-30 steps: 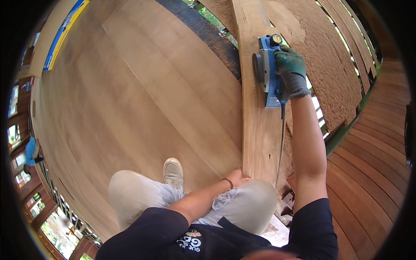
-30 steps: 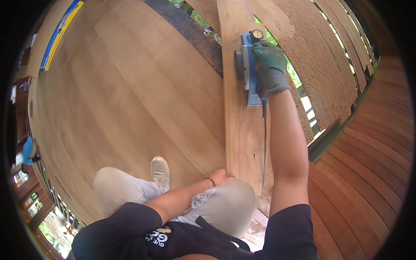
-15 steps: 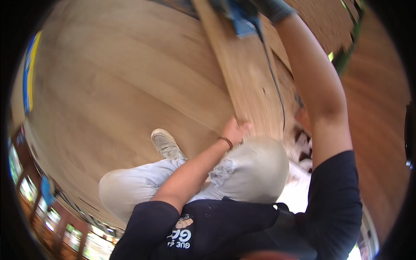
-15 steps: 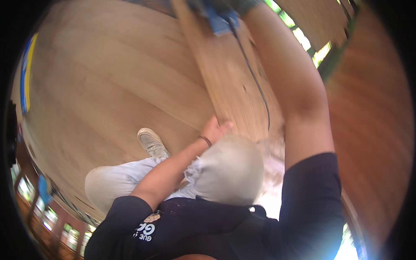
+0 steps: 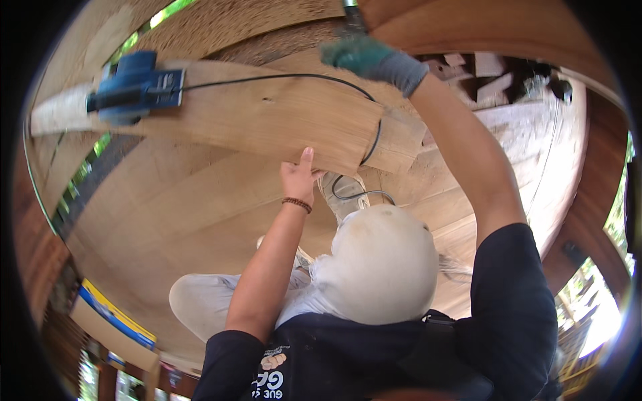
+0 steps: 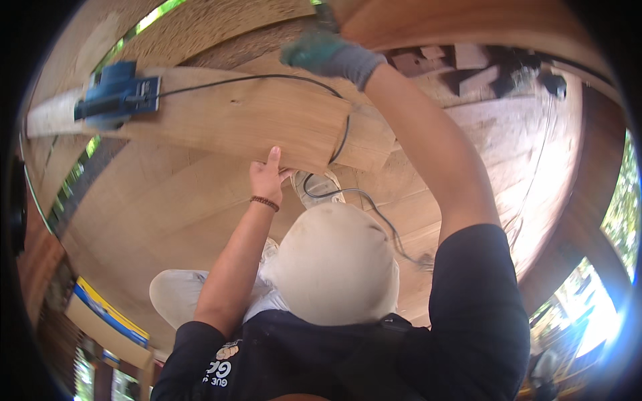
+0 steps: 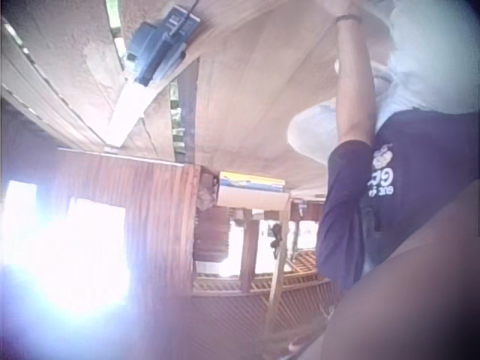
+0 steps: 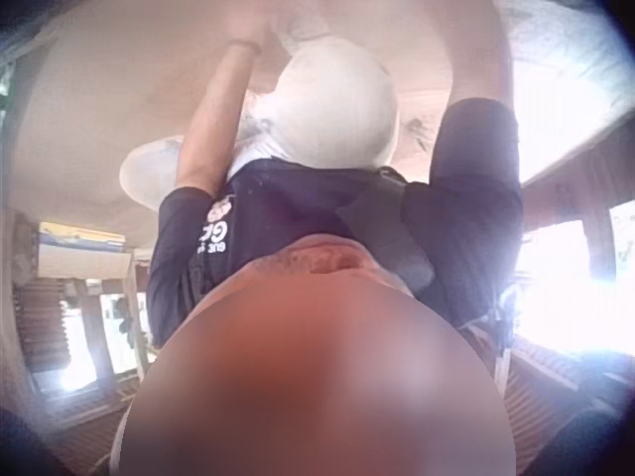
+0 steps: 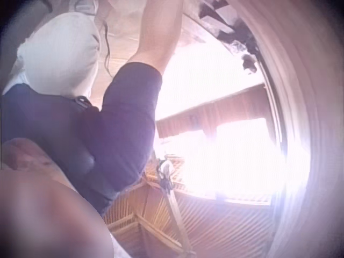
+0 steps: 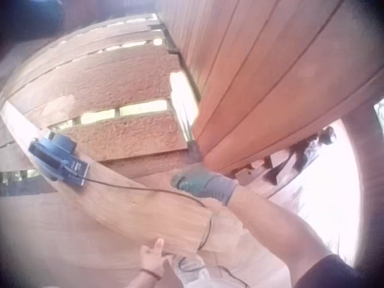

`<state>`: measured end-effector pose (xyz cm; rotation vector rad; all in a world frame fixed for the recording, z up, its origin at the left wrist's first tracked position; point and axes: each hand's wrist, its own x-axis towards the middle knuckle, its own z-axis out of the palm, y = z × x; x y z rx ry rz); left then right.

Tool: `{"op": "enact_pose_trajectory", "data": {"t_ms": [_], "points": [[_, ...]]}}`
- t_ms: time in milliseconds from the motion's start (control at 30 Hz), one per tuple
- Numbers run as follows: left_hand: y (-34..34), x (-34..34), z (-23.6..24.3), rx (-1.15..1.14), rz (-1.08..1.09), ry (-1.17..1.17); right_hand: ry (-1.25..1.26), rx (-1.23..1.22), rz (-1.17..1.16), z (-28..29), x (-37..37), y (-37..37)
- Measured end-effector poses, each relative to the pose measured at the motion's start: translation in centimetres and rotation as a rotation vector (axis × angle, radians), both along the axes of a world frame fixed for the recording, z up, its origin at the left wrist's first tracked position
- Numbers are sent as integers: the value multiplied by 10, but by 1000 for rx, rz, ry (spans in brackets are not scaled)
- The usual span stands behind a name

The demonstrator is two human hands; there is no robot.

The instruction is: The person installs wooden floorboards on a partially completed floor. They use a hammer and a nail gun to secure the boards, then sand the surface with an electric sander.

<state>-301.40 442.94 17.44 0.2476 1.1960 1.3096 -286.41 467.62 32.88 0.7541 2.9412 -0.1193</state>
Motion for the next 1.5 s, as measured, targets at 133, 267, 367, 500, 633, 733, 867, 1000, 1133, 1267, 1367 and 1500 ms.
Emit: {"op": "enact_pose_trajectory", "data": {"t_ms": [133,267,367,500,633,733,867,1000,1133,1267,1367,1500], "points": [[7,9,2,-10,-64,57,299,60,-149,-61,91,-41],[7,15,-2,-6,-97,80,438,111,-296,-67,93,-57],[3,22,-5,-16,-78,41,339,-107,-467,-59,85,-48],[-2,15,-4,-62,-55,50,219,66,-185,-36,85,-46],[-7,-10,3,-54,-117,56,844,-1011,-554,22,107,-107],[-24,-17,0,-74,-104,-16,726,-1427,-567,49,88,-180],[-54,-29,-11,80,-56,54,398,-998,144,27,-1,-237],[-76,-39,-11,50,-158,310,29,-324,323,34,-111,-224],[-92,-31,0,58,-84,213,491,120,167,87,-292,-166],[-108,-28,9,-124,-309,209,449,-127,86,90,-442,-132],[-123,-26,13,3,-220,233,413,-613,55,73,-469,-129],[-133,-21,5,29,-202,213,547,-1011,-246,63,-458,-131]]}}
